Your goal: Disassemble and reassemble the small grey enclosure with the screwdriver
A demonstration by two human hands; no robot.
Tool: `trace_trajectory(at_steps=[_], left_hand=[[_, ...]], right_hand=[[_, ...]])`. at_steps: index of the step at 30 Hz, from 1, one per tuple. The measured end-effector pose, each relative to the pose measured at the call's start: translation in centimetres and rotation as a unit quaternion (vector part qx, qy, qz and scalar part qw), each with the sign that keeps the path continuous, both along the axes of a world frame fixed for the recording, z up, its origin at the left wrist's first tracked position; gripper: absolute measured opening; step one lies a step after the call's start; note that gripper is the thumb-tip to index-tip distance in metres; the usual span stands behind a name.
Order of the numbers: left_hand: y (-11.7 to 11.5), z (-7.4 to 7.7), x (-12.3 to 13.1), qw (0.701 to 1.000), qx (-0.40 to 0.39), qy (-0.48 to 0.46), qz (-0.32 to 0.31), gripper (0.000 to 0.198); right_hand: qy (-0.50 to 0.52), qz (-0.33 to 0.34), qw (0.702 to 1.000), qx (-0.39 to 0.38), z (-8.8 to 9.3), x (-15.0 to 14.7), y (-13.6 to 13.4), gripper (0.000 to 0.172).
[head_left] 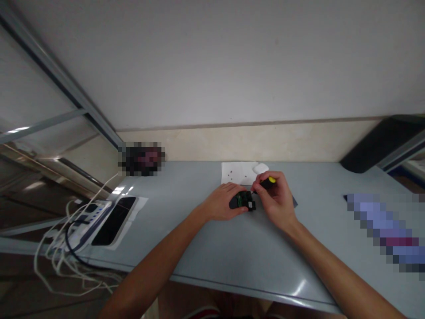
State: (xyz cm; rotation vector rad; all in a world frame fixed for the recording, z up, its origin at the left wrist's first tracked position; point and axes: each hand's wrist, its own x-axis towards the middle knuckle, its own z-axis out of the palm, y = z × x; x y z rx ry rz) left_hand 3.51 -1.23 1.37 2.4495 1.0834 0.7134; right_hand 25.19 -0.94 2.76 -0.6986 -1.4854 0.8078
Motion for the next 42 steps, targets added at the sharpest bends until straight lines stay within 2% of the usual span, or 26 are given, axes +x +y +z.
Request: trace_trajectory(at_steps=[42], left_hand=[[0.16,-0.38,-0.05,1.0,0.006,-0.006,0.003,0.056]], right_hand=[[0.009,0.005,1.0,-0.017,0.28,-0.08,0.24,0.018]])
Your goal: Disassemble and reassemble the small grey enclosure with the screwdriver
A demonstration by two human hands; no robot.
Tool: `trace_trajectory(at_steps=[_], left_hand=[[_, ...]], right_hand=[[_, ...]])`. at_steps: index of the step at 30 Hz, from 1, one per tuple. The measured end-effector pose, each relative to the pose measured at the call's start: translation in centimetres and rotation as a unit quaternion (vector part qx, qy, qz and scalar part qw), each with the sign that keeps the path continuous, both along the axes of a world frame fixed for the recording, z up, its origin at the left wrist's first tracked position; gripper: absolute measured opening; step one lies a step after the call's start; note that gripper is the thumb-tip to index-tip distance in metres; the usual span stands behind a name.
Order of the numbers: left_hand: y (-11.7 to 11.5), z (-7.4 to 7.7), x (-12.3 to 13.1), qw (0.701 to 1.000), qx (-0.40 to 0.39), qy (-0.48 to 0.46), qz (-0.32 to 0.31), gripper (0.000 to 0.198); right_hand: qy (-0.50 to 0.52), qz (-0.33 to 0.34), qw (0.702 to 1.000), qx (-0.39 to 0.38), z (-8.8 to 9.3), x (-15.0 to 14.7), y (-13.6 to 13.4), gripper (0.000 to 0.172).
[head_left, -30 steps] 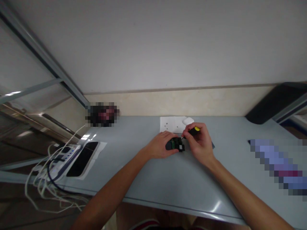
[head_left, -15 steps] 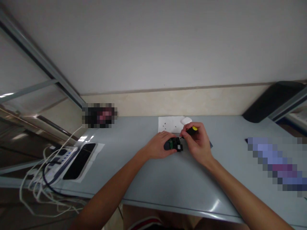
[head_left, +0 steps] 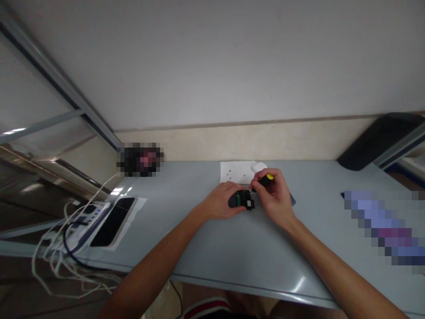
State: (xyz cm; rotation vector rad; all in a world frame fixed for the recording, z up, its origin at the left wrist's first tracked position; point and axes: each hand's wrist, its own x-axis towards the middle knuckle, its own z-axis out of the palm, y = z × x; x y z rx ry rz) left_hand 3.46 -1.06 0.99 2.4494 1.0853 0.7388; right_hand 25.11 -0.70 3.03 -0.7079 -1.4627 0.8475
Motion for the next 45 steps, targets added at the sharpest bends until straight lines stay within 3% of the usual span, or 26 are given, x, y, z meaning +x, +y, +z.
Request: trace_trajectory(at_steps=[33,45], left_hand=[[0.02,-0.03,0.06,1.0,-0.004,0.008,-0.002,0.055],[-0.25,0.21,0.01,1.0,0.01,-0.008,-0.007,0.043]], right_hand=[[0.001,0.006,1.0,-0.004,-0.22,-0.07,-0.21,0.018],[0.007,0.01,1.0,-0.003,0.17,-0.12,-0.23,0.017]])
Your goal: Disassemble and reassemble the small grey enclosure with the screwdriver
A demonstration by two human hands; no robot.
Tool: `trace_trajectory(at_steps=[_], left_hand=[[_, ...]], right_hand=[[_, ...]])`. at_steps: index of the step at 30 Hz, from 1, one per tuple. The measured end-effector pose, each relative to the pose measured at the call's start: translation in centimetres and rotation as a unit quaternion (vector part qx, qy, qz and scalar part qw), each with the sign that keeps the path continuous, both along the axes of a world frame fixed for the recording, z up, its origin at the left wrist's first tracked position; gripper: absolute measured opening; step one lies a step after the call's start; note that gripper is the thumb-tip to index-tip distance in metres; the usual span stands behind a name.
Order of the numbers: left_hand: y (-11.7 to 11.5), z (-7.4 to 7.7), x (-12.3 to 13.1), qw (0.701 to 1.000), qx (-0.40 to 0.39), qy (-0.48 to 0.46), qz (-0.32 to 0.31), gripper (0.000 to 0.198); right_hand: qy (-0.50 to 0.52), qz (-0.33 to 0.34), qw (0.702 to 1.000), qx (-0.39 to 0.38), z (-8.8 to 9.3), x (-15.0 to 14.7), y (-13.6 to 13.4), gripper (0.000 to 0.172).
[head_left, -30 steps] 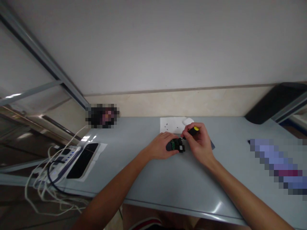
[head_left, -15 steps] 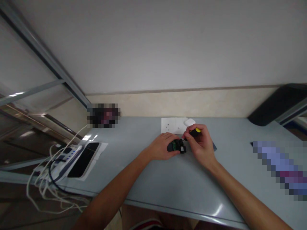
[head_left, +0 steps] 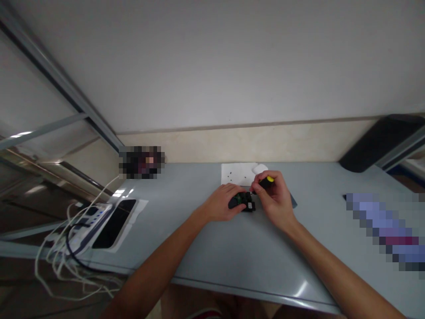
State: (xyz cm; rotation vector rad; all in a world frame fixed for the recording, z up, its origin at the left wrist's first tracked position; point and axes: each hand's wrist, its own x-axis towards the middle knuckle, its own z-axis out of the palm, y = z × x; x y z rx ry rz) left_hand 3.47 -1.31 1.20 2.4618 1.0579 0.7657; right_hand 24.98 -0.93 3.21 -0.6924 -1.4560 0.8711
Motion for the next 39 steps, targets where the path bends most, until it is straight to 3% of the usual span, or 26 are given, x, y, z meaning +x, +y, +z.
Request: trace_trajectory(at_steps=[7,39], left_hand=[[0.13,-0.12,-0.06,1.0,0.005,-0.006,0.001,0.042],[0.14,-0.39,-0.08,1.0,0.017,-0.009,-0.006,0.043]], right_hand=[[-0.006,-0.024,1.0,0.008,-0.17,-0.01,0.13,0.016],[-0.024,-0.016,0.999,0.015,-0.36,-0.12,-0.3,0.015]])
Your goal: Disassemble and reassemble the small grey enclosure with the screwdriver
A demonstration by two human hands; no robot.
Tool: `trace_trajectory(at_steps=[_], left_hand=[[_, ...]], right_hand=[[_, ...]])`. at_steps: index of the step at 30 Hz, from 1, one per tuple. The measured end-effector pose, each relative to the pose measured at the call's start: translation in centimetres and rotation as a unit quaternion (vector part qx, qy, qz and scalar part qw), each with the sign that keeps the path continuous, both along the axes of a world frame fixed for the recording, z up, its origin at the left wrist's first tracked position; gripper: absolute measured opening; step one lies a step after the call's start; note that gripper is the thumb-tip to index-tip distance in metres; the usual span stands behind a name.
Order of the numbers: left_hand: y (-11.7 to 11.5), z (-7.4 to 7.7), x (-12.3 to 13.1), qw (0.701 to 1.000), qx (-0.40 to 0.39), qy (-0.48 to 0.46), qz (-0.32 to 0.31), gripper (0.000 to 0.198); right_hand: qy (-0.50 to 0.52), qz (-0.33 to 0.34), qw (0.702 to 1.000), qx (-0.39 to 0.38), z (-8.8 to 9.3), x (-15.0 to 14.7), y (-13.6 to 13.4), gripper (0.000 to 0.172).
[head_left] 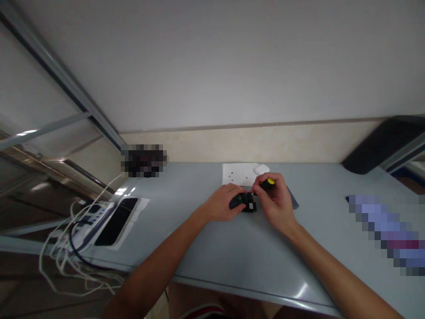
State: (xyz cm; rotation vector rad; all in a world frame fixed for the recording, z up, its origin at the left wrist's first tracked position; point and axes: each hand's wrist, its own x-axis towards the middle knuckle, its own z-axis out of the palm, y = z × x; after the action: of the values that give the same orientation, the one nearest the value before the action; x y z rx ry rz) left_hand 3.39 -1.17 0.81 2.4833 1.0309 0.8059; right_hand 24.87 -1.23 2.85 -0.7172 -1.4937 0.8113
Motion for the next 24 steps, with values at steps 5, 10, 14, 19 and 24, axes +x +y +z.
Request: trace_trajectory(at_steps=[5,10,14,19,24], left_hand=[[0.04,0.02,-0.03,1.0,-0.007,0.005,0.0,0.04],[0.14,-0.28,-0.06,1.0,0.009,-0.013,-0.006,0.032],[0.11,-0.37,-0.06,0.999,0.025,-0.027,-0.01,0.022],[0.08,-0.45,-0.08,1.0,0.018,-0.024,-0.003,0.019],[0.14,-0.64,-0.08,0.999,0.028,-0.033,-0.007,0.018]], right_hand=[[0.0,-0.003,1.0,0.001,0.09,0.07,0.03,0.016],[-0.01,-0.015,1.0,0.013,0.18,-0.04,0.01,0.015],[-0.003,-0.006,1.0,0.005,0.24,0.0,0.05,0.015],[0.004,-0.009,1.0,-0.009,0.16,0.11,0.18,0.017],[-0.001,-0.008,1.0,-0.007,-0.03,0.11,0.23,0.017]])
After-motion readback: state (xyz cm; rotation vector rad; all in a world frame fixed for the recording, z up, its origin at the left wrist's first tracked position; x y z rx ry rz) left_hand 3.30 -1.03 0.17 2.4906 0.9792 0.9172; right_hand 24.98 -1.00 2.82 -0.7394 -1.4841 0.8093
